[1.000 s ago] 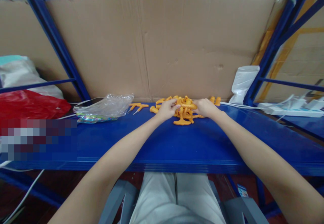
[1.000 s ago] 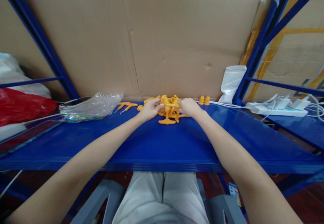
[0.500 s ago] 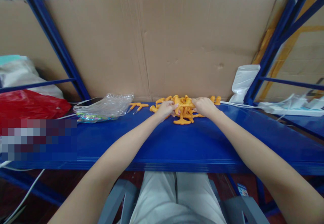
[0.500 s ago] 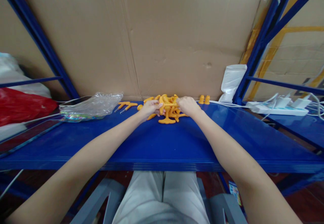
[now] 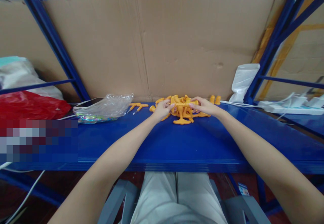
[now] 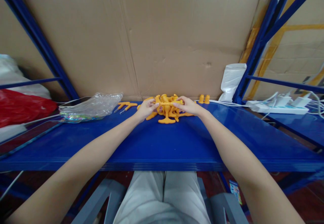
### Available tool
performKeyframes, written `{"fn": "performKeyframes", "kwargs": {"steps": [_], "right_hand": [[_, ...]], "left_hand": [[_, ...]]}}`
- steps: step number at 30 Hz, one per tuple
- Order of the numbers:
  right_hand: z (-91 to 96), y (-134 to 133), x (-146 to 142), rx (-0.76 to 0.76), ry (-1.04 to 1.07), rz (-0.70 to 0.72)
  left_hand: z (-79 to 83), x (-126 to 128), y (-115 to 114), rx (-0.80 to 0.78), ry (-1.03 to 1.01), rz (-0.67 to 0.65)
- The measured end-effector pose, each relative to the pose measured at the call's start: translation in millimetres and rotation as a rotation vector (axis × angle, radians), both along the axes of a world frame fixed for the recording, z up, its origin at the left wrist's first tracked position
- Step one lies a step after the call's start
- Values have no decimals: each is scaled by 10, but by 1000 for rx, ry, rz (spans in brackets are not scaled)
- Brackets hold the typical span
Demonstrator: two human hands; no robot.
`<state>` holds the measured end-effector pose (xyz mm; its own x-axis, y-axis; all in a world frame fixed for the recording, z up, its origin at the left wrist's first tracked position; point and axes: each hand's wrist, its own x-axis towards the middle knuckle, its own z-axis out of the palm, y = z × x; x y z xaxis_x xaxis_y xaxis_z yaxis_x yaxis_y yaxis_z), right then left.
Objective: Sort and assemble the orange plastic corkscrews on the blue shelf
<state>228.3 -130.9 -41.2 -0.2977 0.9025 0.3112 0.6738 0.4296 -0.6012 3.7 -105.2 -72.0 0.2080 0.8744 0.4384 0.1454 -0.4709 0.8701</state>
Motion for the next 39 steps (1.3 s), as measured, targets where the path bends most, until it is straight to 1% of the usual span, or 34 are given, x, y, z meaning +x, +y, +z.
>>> {"fn": "performKeyframes", "kwargs": {"steps": [2,3,5,11,16,20,23,28,31,34,39], "right_hand": [[7,6,18,-159,220,64],[16,3,22,-206,300,91],[37,-10,22,-242,394,116],[80,-38,36,-286,433,96],[63,-20,59,-345,480,92],[37,13,76,-312,478,116],[34,34,93,-279,452,118],[31,76,103,-100,363,152],[17,114,101,-15,328,185],[21,126,107,56,268,191],[107,49,148,191,106,177]], "left_hand": [[13,-22,15,-24,-38,-12],[25,-27,14,-42,-52,-15],[50,-28,3,-44,-68,-5],[99,-9,-43,17,-61,31],[95,-12,-34,61,-62,36],[88,-10,-5,63,-30,63],[96,5,5,22,-27,67],[123,-2,2,-104,-80,54],[141,-37,-9,-98,-110,19],[153,-49,-25,-88,-122,11],[163,-19,-55,-136,-142,14]]}}
